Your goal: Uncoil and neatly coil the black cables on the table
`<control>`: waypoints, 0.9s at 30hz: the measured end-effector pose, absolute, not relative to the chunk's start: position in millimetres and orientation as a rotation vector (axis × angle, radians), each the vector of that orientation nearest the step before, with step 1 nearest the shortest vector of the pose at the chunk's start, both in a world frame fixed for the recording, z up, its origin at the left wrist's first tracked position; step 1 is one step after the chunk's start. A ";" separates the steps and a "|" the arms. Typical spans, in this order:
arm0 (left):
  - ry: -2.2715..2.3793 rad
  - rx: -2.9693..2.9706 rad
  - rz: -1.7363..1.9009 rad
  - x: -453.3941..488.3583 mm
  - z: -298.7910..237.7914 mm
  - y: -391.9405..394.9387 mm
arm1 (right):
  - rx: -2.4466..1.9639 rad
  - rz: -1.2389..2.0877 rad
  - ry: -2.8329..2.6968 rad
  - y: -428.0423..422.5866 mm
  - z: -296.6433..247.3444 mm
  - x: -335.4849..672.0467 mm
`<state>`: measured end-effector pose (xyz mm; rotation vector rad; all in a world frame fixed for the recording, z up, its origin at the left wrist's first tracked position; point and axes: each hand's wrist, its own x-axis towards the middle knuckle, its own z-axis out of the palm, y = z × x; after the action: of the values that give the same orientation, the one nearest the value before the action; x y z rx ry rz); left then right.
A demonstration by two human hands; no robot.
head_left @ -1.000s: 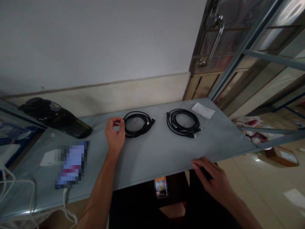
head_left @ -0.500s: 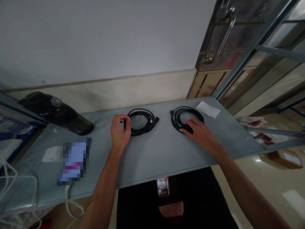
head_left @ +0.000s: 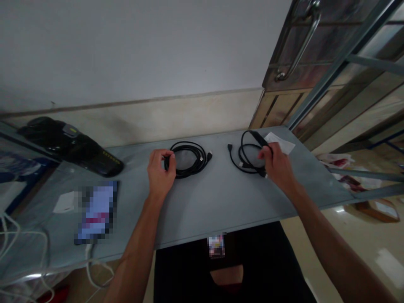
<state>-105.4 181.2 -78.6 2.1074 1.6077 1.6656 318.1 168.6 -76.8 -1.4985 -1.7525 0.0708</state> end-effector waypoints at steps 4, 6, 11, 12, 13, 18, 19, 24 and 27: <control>1.642 2.163 1.654 -106.6 -79.1 181.3 | -1.352 0.246 -1.468 171.2 -32.9 322.1; 1.643 2.165 1.666 -106.3 -78.9 180.9 | -1.291 0.291 -1.365 168.0 -10.7 322.7; 1.632 2.164 1.677 -106.3 -79.0 179.5 | -1.206 0.295 -1.289 150.2 29.0 318.5; 1.631 2.166 1.681 -106.8 -79.3 179.4 | -1.214 0.293 -1.316 147.1 32.3 316.7; 1.631 2.165 1.684 -107.3 -79.6 179.4 | -1.230 0.285 -1.359 144.6 33.4 314.8; 1.646 2.133 1.682 -110.6 -81.8 179.8 | -1.352 0.221 -1.640 145.5 8.2 304.2; 1.651 2.126 1.682 -111.0 -82.2 179.9 | -1.373 0.235 -1.682 147.3 -0.5 301.7; 1.651 2.114 1.703 -111.8 -84.3 181.3 | -1.461 0.293 -1.933 152.3 -35.5 286.6; 1.632 2.117 1.722 -111.6 -85.6 182.5 | -1.520 0.063 -2.112 149.9 -44.7 276.7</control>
<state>-111.6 182.5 -85.6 2.1174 1.6324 1.7217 276.7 149.9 -44.7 -1.5202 -2.1123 0.0634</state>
